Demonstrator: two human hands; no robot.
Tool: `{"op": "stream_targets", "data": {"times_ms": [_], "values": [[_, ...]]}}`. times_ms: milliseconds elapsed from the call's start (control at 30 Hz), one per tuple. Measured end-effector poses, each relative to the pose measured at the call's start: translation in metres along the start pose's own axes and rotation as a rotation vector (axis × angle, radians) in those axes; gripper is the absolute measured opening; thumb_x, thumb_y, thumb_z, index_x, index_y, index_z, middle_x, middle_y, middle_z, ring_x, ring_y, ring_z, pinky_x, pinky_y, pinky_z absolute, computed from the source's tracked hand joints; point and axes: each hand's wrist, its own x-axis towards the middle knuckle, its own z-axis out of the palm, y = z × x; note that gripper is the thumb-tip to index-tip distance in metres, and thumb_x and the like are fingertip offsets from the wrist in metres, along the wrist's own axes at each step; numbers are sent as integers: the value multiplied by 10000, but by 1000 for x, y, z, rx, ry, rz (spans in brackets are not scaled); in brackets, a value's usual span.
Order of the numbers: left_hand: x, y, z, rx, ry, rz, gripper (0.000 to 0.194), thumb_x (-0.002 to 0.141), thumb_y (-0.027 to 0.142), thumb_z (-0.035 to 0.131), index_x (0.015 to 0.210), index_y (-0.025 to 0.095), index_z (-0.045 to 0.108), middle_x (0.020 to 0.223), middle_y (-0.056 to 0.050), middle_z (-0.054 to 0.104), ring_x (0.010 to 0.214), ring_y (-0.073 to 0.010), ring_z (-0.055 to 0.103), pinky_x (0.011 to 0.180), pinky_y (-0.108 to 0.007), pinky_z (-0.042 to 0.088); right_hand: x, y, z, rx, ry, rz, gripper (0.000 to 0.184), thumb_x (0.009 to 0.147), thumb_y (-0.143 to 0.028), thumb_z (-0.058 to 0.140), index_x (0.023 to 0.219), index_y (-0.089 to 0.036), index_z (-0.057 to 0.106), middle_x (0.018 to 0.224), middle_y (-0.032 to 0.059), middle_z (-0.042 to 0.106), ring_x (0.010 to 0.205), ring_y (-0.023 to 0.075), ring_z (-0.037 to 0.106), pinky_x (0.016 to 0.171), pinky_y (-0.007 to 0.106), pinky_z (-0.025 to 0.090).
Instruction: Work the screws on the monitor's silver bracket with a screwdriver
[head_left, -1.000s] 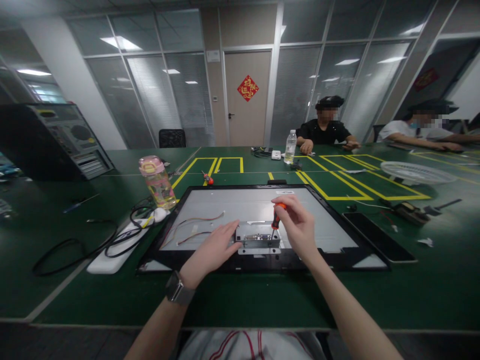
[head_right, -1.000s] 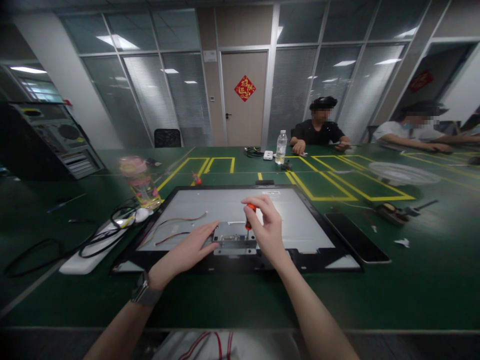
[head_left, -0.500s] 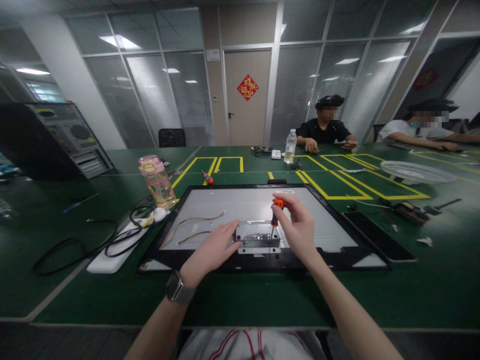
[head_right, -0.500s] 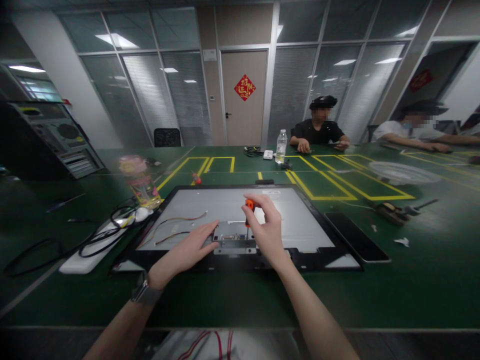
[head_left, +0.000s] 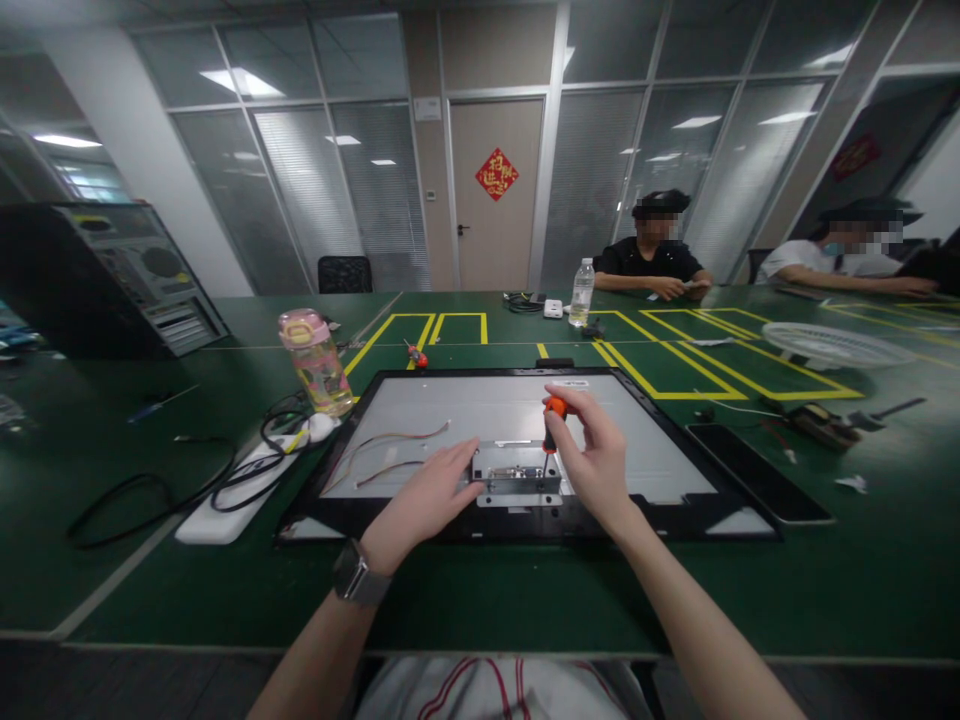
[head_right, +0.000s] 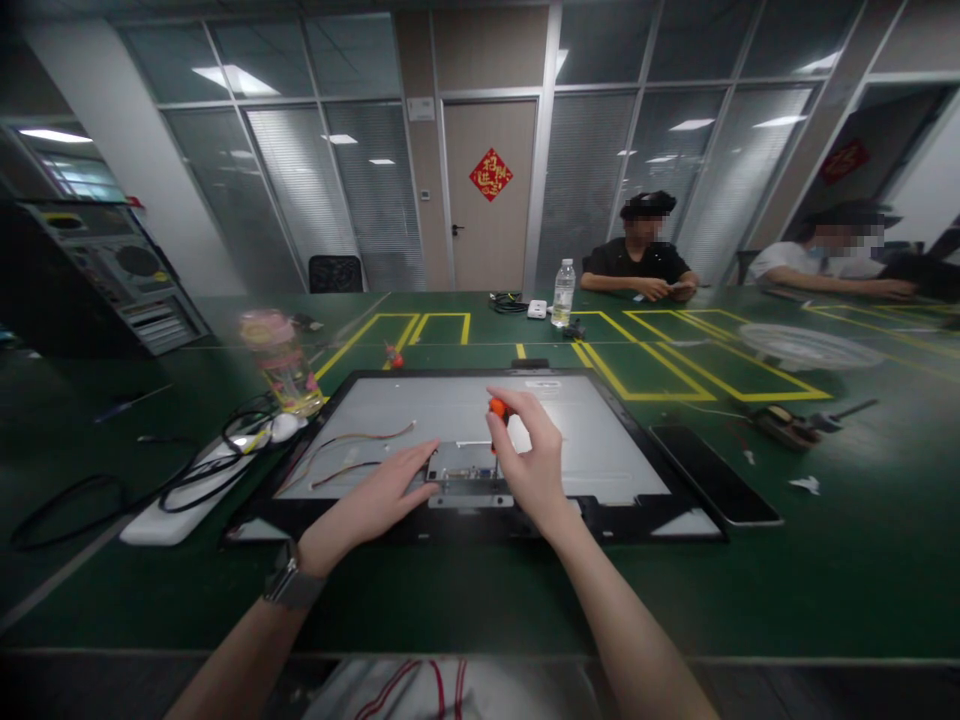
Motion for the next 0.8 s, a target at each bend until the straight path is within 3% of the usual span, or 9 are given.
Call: {"op": "stream_targets", "data": {"times_ms": [133,367,800], "values": [[0,-1,1,2,5,7,572,952,416,427,1453,151,342,1512,-113,382,1380,-213,368,1141,-323,234,2,-1,0,-84,42,-58,166,866,-226,624,1030,-240,639,880,31,586,836,196,588,780,372,481],[1,-1,1,-4,0,7,556,953,402,423,1447,158,346,1511,-113,383,1378,-218,373,1140,-346,244,-1,0,-2,72,-14,40,235,964,-245,422,1125,-226,592,997,70,639,854,197,631,770,385,500],[0,0,0,-7,5,7,557,952,413,420,1450,177,339,1511,-106,385,1379,-228,374,1134,-359,255,3,-2,0,-104,79,-95,151,873,-216,611,1011,-254,658,904,33,554,847,201,585,787,388,477]]}}
